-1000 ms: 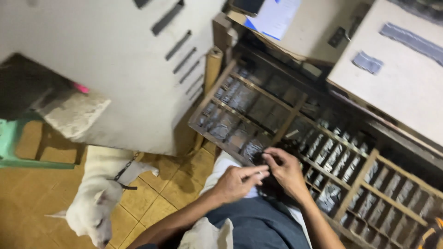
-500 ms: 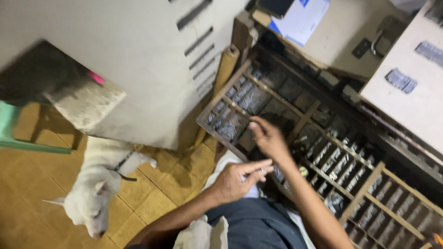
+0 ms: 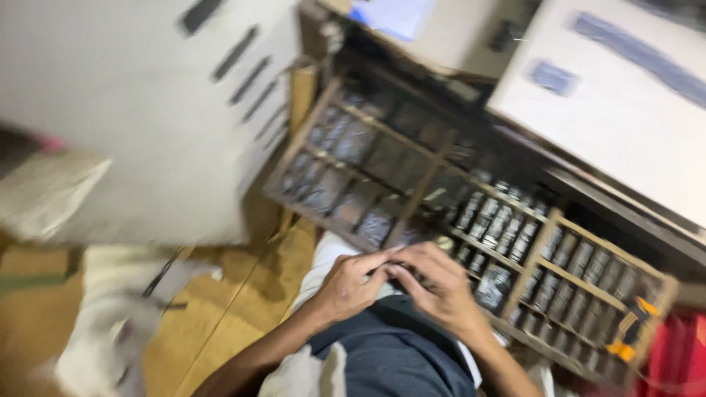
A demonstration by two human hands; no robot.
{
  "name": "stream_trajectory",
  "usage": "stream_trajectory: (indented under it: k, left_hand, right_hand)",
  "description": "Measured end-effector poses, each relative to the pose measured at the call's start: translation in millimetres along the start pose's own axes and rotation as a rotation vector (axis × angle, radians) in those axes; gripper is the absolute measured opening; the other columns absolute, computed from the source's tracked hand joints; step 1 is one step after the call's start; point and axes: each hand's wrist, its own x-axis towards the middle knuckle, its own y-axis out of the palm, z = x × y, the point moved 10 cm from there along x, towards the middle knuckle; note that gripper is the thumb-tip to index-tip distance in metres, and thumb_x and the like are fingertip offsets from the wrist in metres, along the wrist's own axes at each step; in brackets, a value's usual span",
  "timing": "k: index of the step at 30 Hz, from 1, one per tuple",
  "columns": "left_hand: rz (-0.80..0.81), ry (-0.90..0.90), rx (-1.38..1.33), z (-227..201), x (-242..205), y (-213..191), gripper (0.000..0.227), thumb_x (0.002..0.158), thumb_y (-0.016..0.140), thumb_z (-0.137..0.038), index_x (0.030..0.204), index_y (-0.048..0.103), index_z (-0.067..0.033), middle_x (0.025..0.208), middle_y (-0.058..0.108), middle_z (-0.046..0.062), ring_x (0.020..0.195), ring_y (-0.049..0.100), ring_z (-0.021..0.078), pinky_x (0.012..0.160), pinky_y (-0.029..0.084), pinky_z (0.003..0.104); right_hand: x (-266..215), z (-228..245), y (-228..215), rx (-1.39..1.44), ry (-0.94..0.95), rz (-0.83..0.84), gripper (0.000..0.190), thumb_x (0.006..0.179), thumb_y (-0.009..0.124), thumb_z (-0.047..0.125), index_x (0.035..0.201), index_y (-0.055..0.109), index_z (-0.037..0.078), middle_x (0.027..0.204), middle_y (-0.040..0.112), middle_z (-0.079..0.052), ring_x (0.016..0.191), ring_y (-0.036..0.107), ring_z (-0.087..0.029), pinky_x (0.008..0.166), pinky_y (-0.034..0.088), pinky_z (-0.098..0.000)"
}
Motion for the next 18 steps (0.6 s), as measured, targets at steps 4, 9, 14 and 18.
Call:
stream_trajectory:
  k: [4,9,14,18]
  left_hand:
    - [0.172,-0.177,0.024,32.0,0.0,21.9,0.044,0.097,0.057,-0.028,0.136,0.067,-0.0102,0.117,0.079,0.010,0.090,0.078,0.0143,0.073,0.054,0.031]
    - [-0.208,-0.038,0.539,26.8,25.8,-48.5,0.040,0.092,0.072,-0.032,0.131,0.073,-0.0231,0.097,0.079,0.017,0.083,0.076,0.0357,0.071,0.061,0.050]
    - [-0.353,0.098,0.763,75.5,20.6,-76.8,0.043,0.095,0.064,-0.015,0.138,0.065,-0.0079,0.099,0.076,0.014,0.089,0.072,0.0323,0.086,0.054,0.044]
    - [-0.349,-0.172,1.058,142.9,16.3,-67.0,0.046,0.092,0.062,-0.031,0.137,0.061,-0.0241,0.087,0.078,0.002,0.085,0.075,0.0228,0.104,0.048,0.040]
  right_hand:
    - [-33.6,-46.8,-5.8,-0.010,0.022,-0.038,0.013,0.098,0.065,0.011,0.105,0.071,0.001,0.102,0.075,-0.013,0.089,0.074,-0.024,0.086,0.059,-0.0340]
    - [-81.7,-139.1,-54.5,-0.181,0.677,-0.249,0.014,0.091,0.072,0.015,0.101,0.082,0.012,0.082,0.080,-0.015,0.073,0.075,-0.031,0.069,0.057,-0.0441]
    - [-81.6,-201.3,-76.0,-0.311,0.756,-0.331,0.030,0.092,0.068,0.027,0.118,0.075,0.013,0.107,0.077,-0.015,0.099,0.073,-0.033,0.084,0.055,-0.0434]
    - [-60.4,-184.9,-86.9,-0.329,0.778,-0.329,0.059,0.094,0.060,0.047,0.143,0.058,0.014,0.147,0.061,-0.009,0.135,0.060,-0.028,0.112,0.049,-0.0378]
